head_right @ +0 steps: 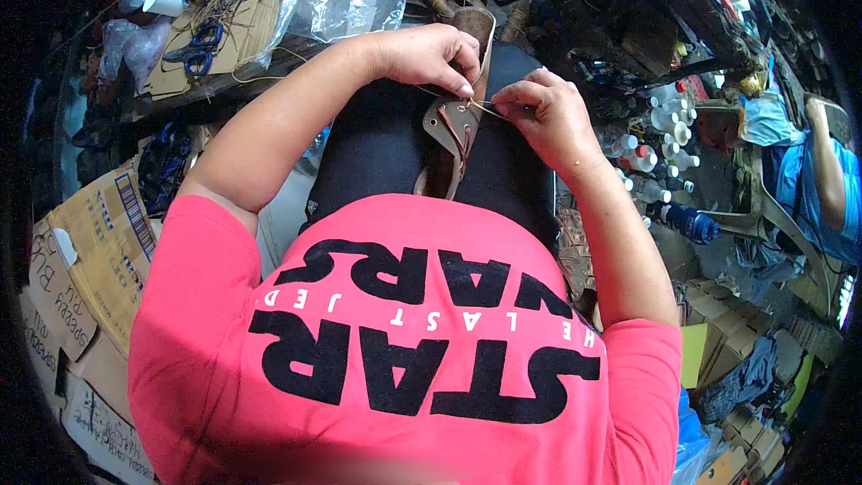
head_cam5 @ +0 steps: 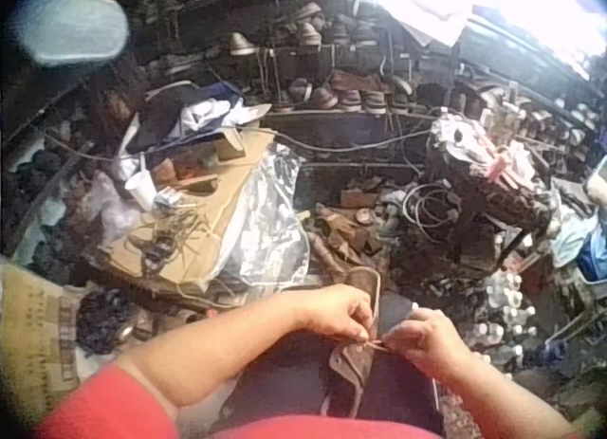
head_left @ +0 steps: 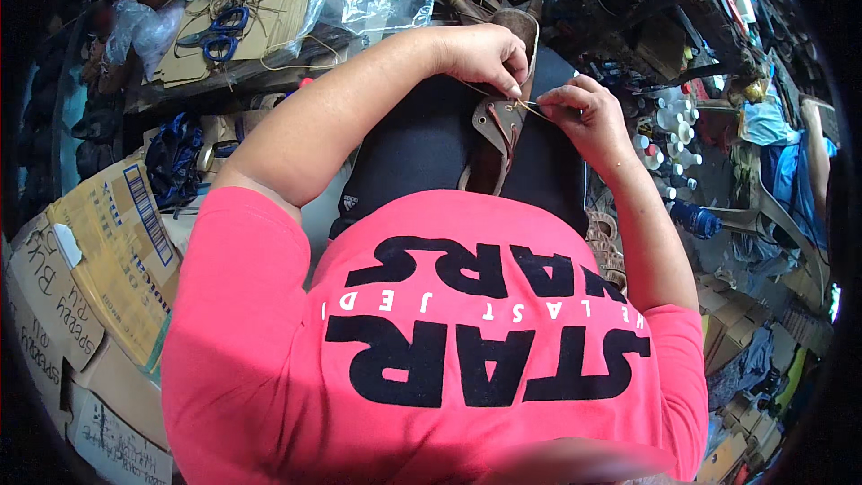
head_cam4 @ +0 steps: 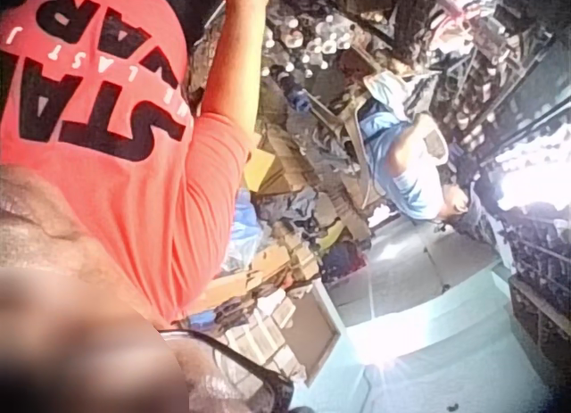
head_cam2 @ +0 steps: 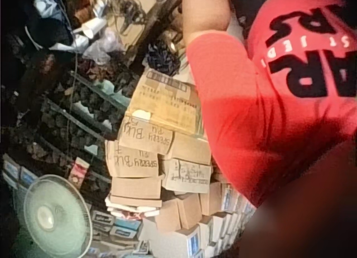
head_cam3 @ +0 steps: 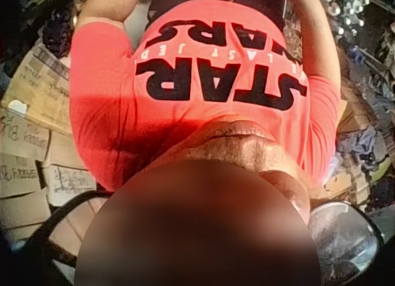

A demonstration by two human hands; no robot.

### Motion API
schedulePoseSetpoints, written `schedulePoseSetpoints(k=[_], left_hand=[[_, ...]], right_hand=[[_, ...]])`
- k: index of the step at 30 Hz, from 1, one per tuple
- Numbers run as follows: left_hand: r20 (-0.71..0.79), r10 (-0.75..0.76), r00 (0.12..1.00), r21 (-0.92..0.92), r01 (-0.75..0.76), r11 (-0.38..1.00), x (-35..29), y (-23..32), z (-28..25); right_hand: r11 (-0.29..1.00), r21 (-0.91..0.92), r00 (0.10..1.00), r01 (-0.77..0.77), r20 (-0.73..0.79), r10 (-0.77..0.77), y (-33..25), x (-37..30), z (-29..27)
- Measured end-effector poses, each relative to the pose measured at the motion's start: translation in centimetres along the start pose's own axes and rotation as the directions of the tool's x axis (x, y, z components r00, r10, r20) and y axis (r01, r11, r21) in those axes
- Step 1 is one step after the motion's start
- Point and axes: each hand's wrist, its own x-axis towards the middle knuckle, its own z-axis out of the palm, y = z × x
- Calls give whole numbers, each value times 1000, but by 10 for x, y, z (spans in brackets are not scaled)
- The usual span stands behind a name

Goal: The recorder is stitching a leather shoe and then writing on a piece of paper.

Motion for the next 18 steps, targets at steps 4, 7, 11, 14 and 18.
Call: schedulePoseSetpoints(k=[4,7,11,14,18], left_hand=[[-41,61,997,-108,-66,992,1,-7,6],[-74,79,994,-158,-90,983,0,-11,8],[-47,83,995,-192,-90,977,-1,-11,5],[-8,103,995,-130,-103,986,-2,-11,2],[51,100,994,-78,-96,992,-3,-5,-2]], right_hand=[[1000,-2,1000,-12,-5,12,2,1,3],[1000,5,999,19,-33,-18,7,1,10],[999,10,998,38,-54,-37,6,-2,14],[996,-69,995,61,-70,-66,0,-4,14],[964,-228,985,135,-70,-155,-12,-5,11]])
